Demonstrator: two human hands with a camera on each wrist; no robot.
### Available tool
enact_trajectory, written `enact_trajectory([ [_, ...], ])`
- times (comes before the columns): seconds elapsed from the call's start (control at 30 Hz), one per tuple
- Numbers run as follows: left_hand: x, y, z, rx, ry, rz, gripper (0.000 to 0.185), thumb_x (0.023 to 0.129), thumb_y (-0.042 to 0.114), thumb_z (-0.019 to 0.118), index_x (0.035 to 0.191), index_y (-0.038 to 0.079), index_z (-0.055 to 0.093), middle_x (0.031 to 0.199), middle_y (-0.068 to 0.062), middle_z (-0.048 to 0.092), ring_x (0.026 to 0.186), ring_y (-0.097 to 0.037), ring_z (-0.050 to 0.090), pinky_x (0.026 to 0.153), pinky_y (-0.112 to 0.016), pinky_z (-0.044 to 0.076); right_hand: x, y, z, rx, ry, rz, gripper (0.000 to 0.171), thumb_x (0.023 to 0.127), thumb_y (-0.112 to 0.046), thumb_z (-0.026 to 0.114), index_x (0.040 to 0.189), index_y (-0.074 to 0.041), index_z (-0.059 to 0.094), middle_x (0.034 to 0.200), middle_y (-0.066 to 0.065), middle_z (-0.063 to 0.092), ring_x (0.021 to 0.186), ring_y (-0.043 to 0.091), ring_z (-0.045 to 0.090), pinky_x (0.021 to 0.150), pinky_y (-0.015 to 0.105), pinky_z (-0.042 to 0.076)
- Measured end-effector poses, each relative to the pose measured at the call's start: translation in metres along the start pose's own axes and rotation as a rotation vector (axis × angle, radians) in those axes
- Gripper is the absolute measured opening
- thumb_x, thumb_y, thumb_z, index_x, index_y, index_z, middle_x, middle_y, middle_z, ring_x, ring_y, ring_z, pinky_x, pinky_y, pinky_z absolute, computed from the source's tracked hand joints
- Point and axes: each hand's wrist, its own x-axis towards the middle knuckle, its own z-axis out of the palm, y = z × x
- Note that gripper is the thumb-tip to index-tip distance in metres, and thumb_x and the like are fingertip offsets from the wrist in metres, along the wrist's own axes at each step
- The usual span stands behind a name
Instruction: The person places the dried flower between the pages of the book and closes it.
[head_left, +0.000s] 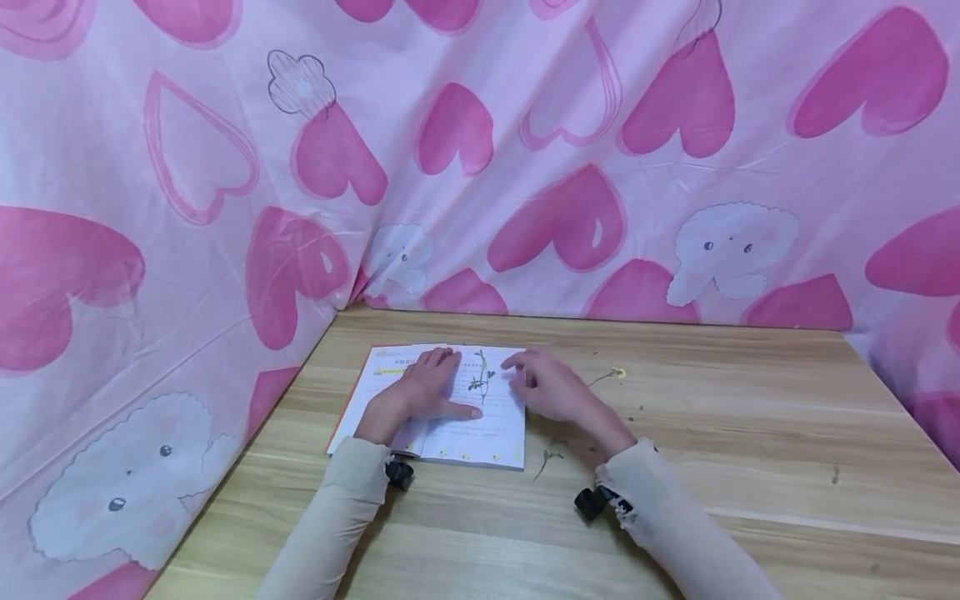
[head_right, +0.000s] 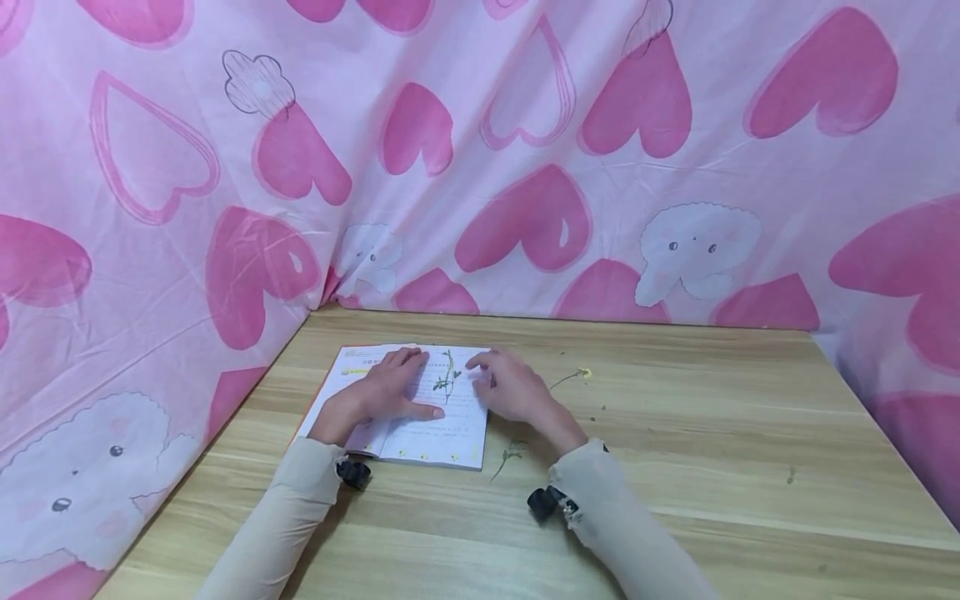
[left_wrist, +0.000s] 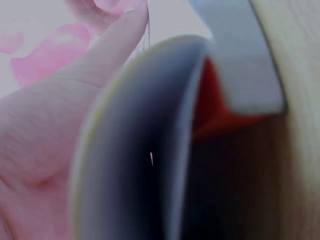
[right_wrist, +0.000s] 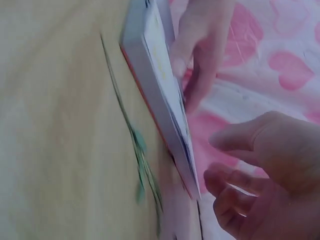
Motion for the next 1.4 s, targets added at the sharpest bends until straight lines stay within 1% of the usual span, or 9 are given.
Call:
enact_trajectory([
  [0.13,-0.001,0.005,-0.002,0.012,0.023,-0.002,0.115,0.087,0.068,0.081,0.168,0.004,0.033,0.171,-0.021,0.039,0.161,-0.042,0.032,0.132,-0.060,0.028,-0.001,0.012,-0.007,-0.069,0.030,0.051,0.048,0.106,-0.020,0.069,0.152,-0.009,0.060,0.147,0.015,0.061,0.126,0.034,0.066,0.107,0.053,0.056],
  [0.2,-0.001,0.008,-0.003,0.015,0.031,0.000,0.114,0.087,0.067,0.082,0.169,0.004,0.032,0.172,-0.020,0.038,0.162,-0.042,0.031,0.133,-0.059,0.026,-0.001,0.017,-0.008,-0.079,0.007,0.052,0.053,0.107,-0.022,0.068,0.156,-0.007,0.055,0.164,0.017,0.051,0.151,0.038,0.051,0.124,0.059,0.042],
  [0.27,-0.001,0.012,-0.003,0.018,0.051,0.016,0.112,0.088,0.063,0.084,0.168,0.004,0.033,0.173,-0.021,0.037,0.162,-0.044,0.030,0.133,-0.060,0.026,-0.001,0.021,-0.009,-0.081,-0.023,0.049,0.057,0.108,-0.024,0.067,0.160,-0.006,0.051,0.172,0.019,0.041,0.161,0.040,0.037,0.130,0.060,0.032],
  [0.37,0.001,0.021,-0.002,0.039,0.093,0.059,0.106,0.088,0.054,0.087,0.166,0.003,0.036,0.172,-0.024,0.037,0.160,-0.047,0.032,0.129,-0.063,0.032,-0.002,0.025,-0.008,-0.078,-0.053,0.042,0.061,0.109,-0.026,0.065,0.163,-0.004,0.046,0.175,0.020,0.036,0.163,0.040,0.033,0.132,0.059,0.028],
  [0.53,-0.002,0.049,0.003,0.079,0.145,0.144,0.083,0.090,0.041,0.089,0.155,0.006,0.052,0.156,-0.020,0.054,0.146,-0.039,0.047,0.120,-0.056,0.045,-0.002,0.027,-0.008,-0.089,-0.077,0.046,0.064,0.110,-0.029,0.063,0.165,-0.006,0.042,0.176,0.018,0.034,0.163,0.040,0.032,0.132,0.060,0.028],
  [0.67,-0.008,0.072,0.008,0.060,0.130,0.238,0.054,0.092,0.035,0.088,0.135,0.009,0.067,0.124,-0.008,0.069,0.115,-0.023,0.062,0.102,-0.040,0.055,-0.001,0.030,-0.007,-0.097,-0.090,0.035,0.063,0.110,-0.027,0.062,0.164,-0.002,0.043,0.175,0.021,0.035,0.163,0.041,0.033,0.132,0.060,0.028],
  [0.77,-0.011,0.082,0.014,0.026,0.085,0.255,0.041,0.094,0.036,0.086,0.123,0.011,0.070,0.105,0.000,0.066,0.095,-0.015,0.061,0.085,-0.031,0.055,-0.001,0.031,-0.007,-0.101,-0.092,0.027,0.063,0.110,-0.026,0.062,0.163,0.000,0.043,0.174,0.022,0.036,0.162,0.042,0.033,0.132,0.059,0.028],
  [1.07,-0.012,0.084,0.020,-0.016,0.079,0.248,0.048,0.092,0.044,0.087,0.120,0.013,0.065,0.094,0.002,0.058,0.087,-0.014,0.056,0.078,-0.030,0.050,-0.001,0.033,-0.006,-0.128,-0.094,0.023,0.065,0.111,-0.033,0.061,0.165,-0.004,0.041,0.175,0.019,0.036,0.163,0.040,0.032,0.132,0.060,0.028],
  [1.4,-0.009,0.081,0.022,-0.117,0.027,0.223,0.055,0.094,0.041,0.086,0.132,0.010,0.059,0.100,-0.004,0.066,0.090,-0.015,0.058,0.086,-0.031,0.052,-0.001,0.033,-0.006,-0.139,-0.102,0.047,0.066,0.110,-0.035,0.062,0.166,-0.006,0.042,0.176,0.016,0.036,0.164,0.037,0.032,0.132,0.059,0.029],
])
